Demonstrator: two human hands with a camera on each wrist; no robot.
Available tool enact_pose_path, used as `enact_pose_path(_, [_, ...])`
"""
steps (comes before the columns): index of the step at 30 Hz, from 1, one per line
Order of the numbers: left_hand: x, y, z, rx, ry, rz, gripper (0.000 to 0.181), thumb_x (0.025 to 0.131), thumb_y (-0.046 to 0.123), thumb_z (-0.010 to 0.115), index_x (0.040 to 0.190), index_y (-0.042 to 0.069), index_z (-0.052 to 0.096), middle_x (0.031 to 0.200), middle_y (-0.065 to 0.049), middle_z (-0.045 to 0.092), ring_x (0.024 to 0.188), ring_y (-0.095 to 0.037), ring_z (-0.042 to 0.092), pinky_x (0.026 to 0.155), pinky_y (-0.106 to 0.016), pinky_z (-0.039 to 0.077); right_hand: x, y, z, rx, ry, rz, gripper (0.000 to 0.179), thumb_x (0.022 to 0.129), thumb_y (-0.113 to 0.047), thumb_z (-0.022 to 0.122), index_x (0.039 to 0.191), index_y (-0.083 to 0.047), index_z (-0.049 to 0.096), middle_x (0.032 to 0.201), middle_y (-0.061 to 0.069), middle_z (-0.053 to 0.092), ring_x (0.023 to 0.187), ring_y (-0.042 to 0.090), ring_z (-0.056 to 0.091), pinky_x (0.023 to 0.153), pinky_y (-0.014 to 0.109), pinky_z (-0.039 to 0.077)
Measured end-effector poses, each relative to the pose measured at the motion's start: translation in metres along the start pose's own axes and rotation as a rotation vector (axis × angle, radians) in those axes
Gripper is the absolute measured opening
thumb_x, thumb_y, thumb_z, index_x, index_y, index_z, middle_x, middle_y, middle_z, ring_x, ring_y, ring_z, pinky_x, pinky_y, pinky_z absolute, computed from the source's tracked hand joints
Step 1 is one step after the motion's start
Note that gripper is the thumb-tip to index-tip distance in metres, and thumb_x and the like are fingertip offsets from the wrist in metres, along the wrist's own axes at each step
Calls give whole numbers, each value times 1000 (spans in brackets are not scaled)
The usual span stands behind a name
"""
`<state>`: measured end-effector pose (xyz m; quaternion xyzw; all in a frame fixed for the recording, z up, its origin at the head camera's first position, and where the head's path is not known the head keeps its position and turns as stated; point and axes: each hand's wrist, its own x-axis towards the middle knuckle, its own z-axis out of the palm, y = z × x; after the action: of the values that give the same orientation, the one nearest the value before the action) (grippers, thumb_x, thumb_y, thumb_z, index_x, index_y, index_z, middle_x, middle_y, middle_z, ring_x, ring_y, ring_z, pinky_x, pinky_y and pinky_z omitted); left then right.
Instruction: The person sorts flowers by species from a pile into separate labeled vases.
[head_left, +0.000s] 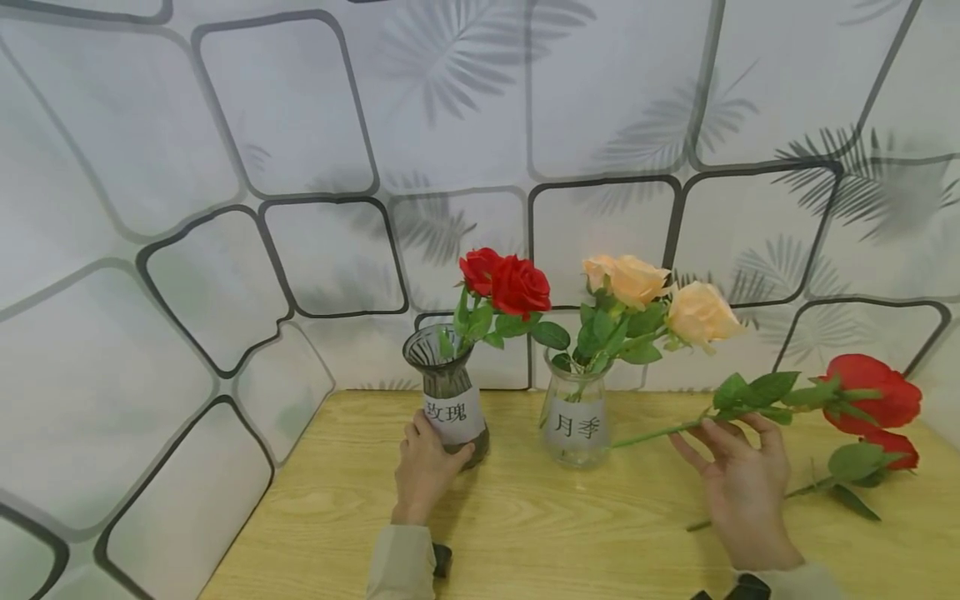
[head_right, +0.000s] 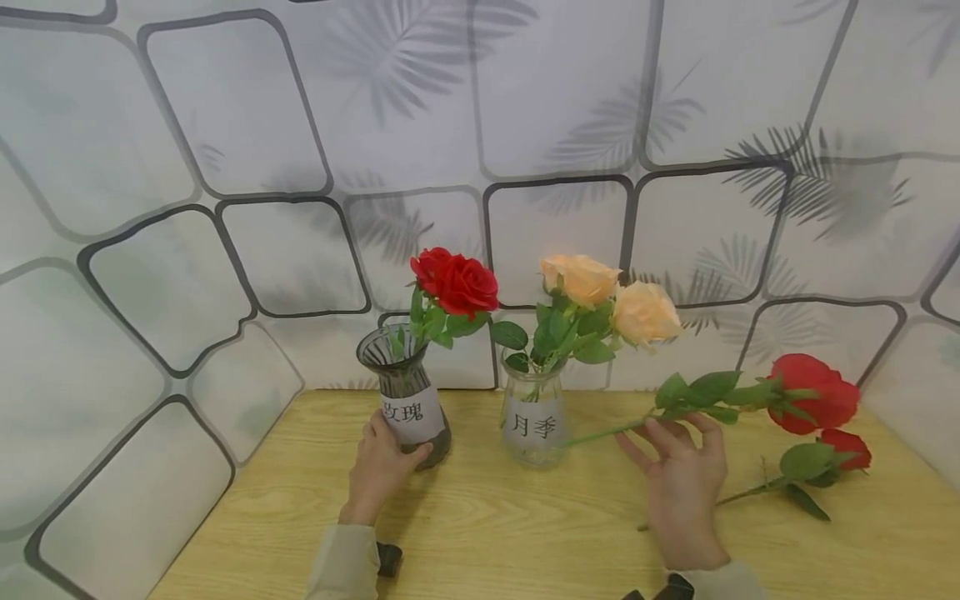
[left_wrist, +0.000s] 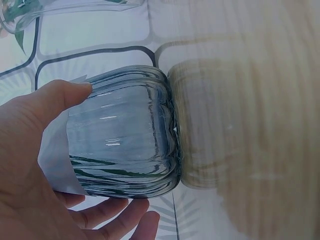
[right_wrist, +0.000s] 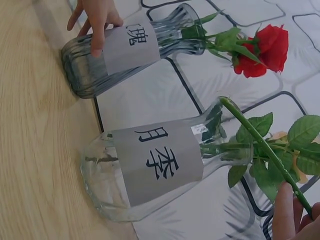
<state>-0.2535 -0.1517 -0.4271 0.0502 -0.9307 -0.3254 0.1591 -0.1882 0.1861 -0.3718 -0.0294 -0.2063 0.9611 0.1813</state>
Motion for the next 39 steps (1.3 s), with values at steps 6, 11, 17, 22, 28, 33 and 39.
enact_pose_path(6, [0, -1, 1, 5, 0, 0, 93, 80, 33, 87, 143, -9, 32, 124, -30, 49, 108, -49, 55, 75, -62, 53, -2, 7, 9, -16, 56, -24, 38, 92, 22, 55, 105, -11, 45, 76, 12, 63, 66, 29, 71, 62, 54, 60])
enact_pose_path(11, [1, 1, -1, 1, -16, -6, 93, 81, 32, 86, 145, -8, 30, 125, -29, 48, 109, -48, 54, 77, -61, 53, -5, 14, 13, 20, 30, -25, 35, 95, 20, 52, 106, -11, 42, 78, 13, 63, 67, 29, 71, 63, 55, 59])
enact_pose_path(17, [1, 0, -1, 8, -23, -1, 94, 81, 33, 85, 145, -9, 30, 125, -30, 48, 109, -48, 54, 78, -61, 53, -12, 25, 24, -10, 63, -22, 35, 94, 19, 54, 105, -11, 38, 81, 11, 59, 66, 28, 69, 64, 53, 60])
enact_pose_path(22, [1, -1, 0, 5, -15, 0, 94, 81, 33, 86, 145, -9, 30, 125, -31, 48, 108, -49, 55, 76, -61, 53, -16, 36, 35, -81, 96, -29, 37, 94, 19, 55, 103, -11, 34, 84, 9, 53, 66, 26, 69, 66, 50, 61])
enact_pose_path(28, [1, -2, 0, 0, -18, -1, 94, 81, 33, 85, 144, -8, 30, 125, -30, 48, 109, -49, 54, 77, -61, 53, -23, 51, 44, -79, 112, -20, 37, 93, 20, 55, 103, -10, 35, 82, 9, 53, 66, 26, 68, 66, 50, 61])
enact_pose_path(33, [1, -1, 1, -6, -16, -2, 93, 81, 33, 85, 144, -8, 30, 124, -30, 48, 108, -49, 54, 76, -62, 53, -29, 60, 50, -62, 92, -29, 34, 93, 20, 54, 102, -8, 36, 81, 9, 50, 65, 26, 68, 64, 49, 61])
enact_pose_path(39, [0, -1, 0, -7, -13, -5, 93, 81, 33, 85, 144, -8, 31, 124, -29, 48, 108, -49, 54, 75, -63, 53, -33, 72, 59, -122, 81, -59, 35, 93, 21, 54, 101, -7, 34, 81, 8, 51, 65, 22, 66, 65, 46, 61])
